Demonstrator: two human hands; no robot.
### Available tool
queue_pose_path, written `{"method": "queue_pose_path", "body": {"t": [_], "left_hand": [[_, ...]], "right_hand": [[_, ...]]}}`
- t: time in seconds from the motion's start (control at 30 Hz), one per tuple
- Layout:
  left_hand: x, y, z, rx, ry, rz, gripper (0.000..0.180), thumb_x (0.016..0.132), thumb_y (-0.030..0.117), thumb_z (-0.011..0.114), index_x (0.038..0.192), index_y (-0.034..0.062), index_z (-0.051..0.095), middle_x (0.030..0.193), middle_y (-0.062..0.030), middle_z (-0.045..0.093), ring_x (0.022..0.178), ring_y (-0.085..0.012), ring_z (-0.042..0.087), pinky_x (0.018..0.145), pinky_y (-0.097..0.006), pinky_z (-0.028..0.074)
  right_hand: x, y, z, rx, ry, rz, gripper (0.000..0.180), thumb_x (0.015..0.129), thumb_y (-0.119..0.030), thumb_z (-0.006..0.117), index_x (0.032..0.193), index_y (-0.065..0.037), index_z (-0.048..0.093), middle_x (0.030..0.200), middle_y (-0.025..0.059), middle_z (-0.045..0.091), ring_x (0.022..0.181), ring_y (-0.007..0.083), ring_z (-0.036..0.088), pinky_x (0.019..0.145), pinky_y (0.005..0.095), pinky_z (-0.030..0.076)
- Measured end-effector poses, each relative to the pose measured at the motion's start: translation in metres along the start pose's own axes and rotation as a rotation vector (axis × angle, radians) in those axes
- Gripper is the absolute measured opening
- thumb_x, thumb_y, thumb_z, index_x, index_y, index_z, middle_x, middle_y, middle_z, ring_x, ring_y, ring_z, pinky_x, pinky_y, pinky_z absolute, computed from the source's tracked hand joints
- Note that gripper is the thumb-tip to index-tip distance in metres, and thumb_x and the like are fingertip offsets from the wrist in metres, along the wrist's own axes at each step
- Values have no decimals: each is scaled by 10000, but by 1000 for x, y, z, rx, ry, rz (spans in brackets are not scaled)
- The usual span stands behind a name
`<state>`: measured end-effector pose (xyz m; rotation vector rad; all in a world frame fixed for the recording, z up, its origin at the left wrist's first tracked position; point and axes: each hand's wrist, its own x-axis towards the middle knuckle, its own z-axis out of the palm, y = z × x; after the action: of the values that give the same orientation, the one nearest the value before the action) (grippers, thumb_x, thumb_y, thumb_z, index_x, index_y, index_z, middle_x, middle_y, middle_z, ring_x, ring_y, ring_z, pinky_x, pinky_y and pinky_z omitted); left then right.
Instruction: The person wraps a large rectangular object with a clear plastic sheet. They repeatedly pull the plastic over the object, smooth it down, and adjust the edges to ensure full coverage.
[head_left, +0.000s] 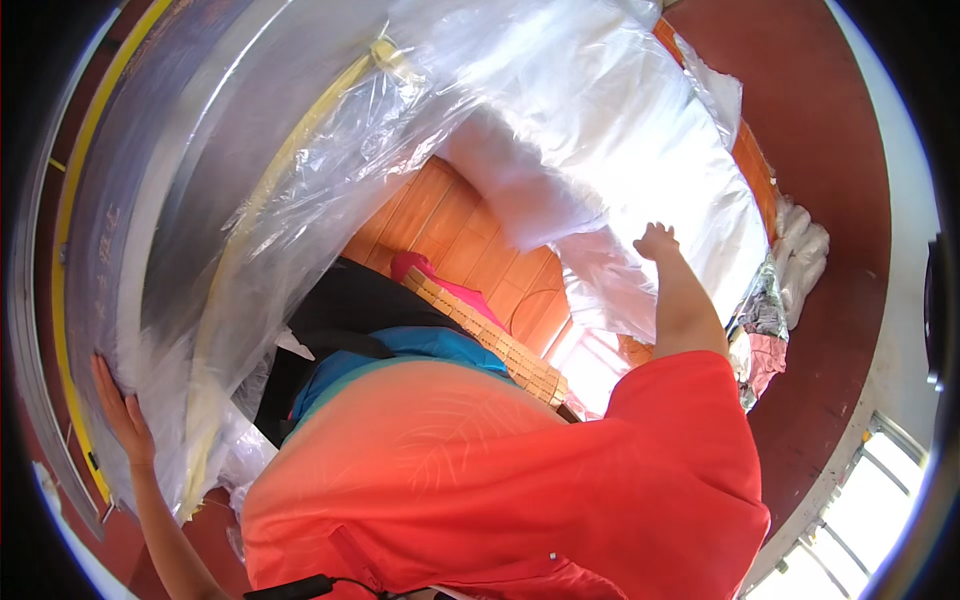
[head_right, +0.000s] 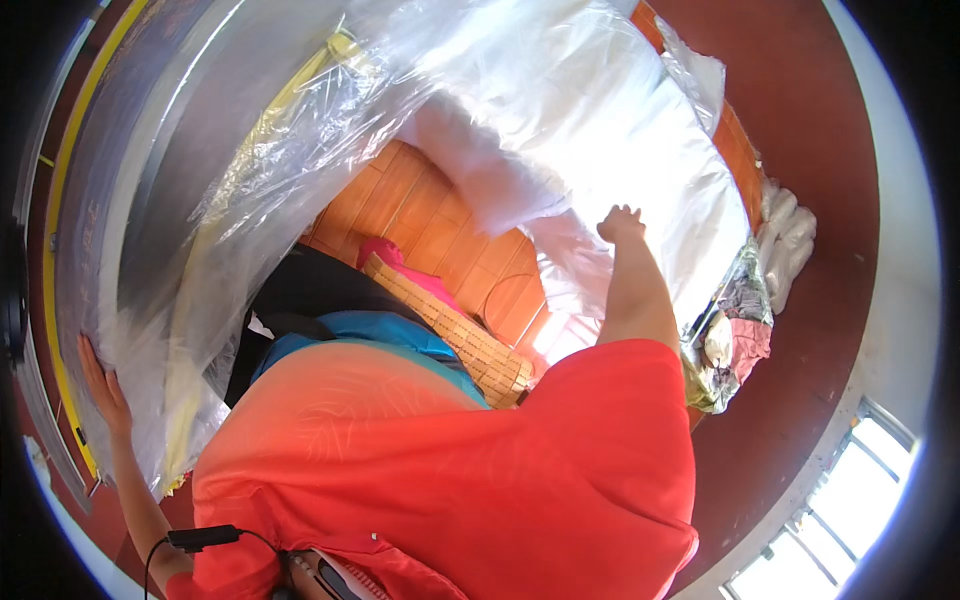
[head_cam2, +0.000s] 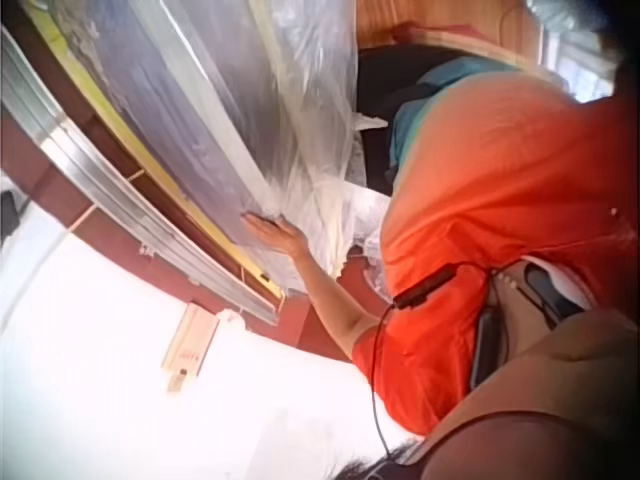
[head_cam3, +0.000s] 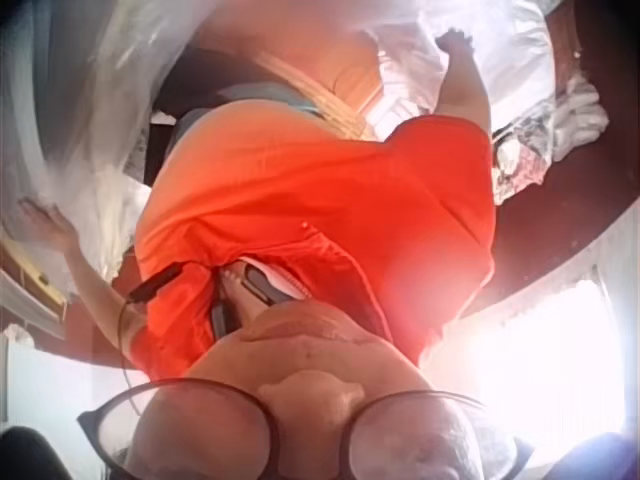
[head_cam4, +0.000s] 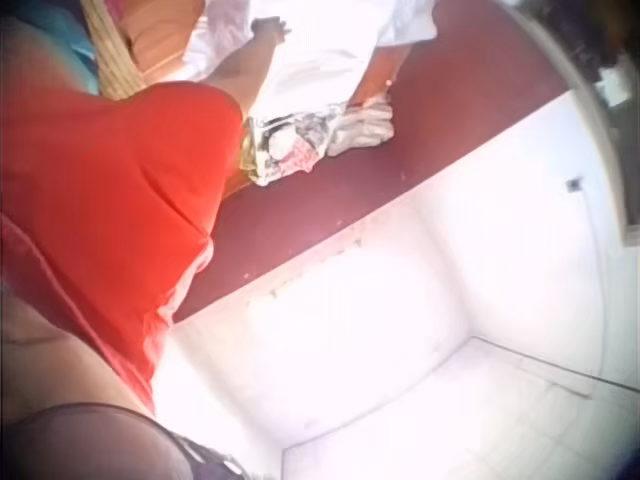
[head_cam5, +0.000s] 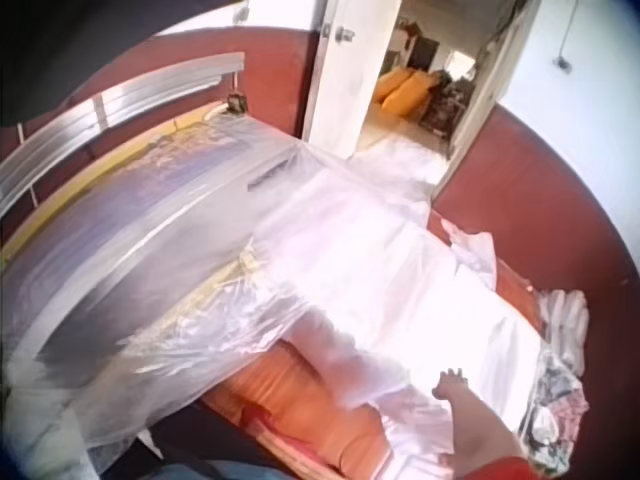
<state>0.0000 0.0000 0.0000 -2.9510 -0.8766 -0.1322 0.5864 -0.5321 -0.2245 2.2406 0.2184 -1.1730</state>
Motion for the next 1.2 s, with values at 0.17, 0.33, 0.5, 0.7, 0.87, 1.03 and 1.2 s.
{"method": "queue_pose_path", "body": {"t": [0.17, 0.33, 0.5, 0.7, 0.87, 1.03, 1.2], "left_hand": [[8, 21, 7, -74, -52, 2, 514, 837, 327, 265, 1261, 47, 192, 1311, -116, 186, 1212, -256, 168, 984, -333, 114], [5, 19, 1, -48, -104, -20, 511, 838, 327, 263, 1268, 64, 180, 1316, -112, 175, 1220, -253, 142, 987, -337, 103], [18, 16, -18, 239, -299, -25, 529, 826, 374, 313, 1267, 101, 204, 1319, -94, 174, 1228, -251, 111, 988, -370, 86], [69, 54, -54, 395, -244, -24, 515, 801, 391, 399, 1233, 130, 300, 1292, -67, 254, 1222, -247, 140, 983, -400, 101], [168, 201, -45, -1037, -259, 303, 825, 614, 497, 603, 1210, 11, 306, 1221, -127, 343, 1183, -191, 240, 963, -323, 161], [131, 228, -60, -1618, -404, 417, 195, 717, 201, 563, 785, 19, 563, 771, -73, 557, 733, -148, 521, 652, -276, 418], [15, 145, -35, -978, -310, 438, 210, 729, 242, 570, 806, 48, 557, 837, -114, 499, 833, -231, 469, 874, -377, 248]], "right_hand": [[23, -8, 59, 140, 571, -144, 542, 753, -104, 406, 1252, -71, 196, 1305, 68, 209, 1195, 246, 220, 874, 394, 347], [31, 31, 58, 146, 148, 256, 290, 774, -143, 401, 1039, -71, 494, 1149, 64, 442, 1053, 245, 429, 879, 358, 335], [12, 76, 18, -415, 1050, -188, 209, 751, -165, 434, 875, -116, 594, 978, 57, 549, 963, 233, 486, 818, 414, 348], [-92, -70, -108, -139, 641, -1013, 178, 718, -168, 437, 730, -36, 556, 737, 154, 553, 709, 332, 510, 638, 380, 401], [-318, -161, -168, 122, 614, -1507, 189, 761, -178, 412, 820, -56, 543, 748, 168, 550, 720, 332, 524, 645, 392, 402], [-474, -209, -232, 325, 828, -1926, 154, 781, -114, 478, 883, -23, 550, 668, 47, 536, 618, 85, 496, 557, 217, 396], [-462, -202, -328, 738, 1403, -1495, 253, 817, -234, 479, 942, -23, 542, 676, -69, 431, 544, -1, 314, 471, 138, 250]]}}
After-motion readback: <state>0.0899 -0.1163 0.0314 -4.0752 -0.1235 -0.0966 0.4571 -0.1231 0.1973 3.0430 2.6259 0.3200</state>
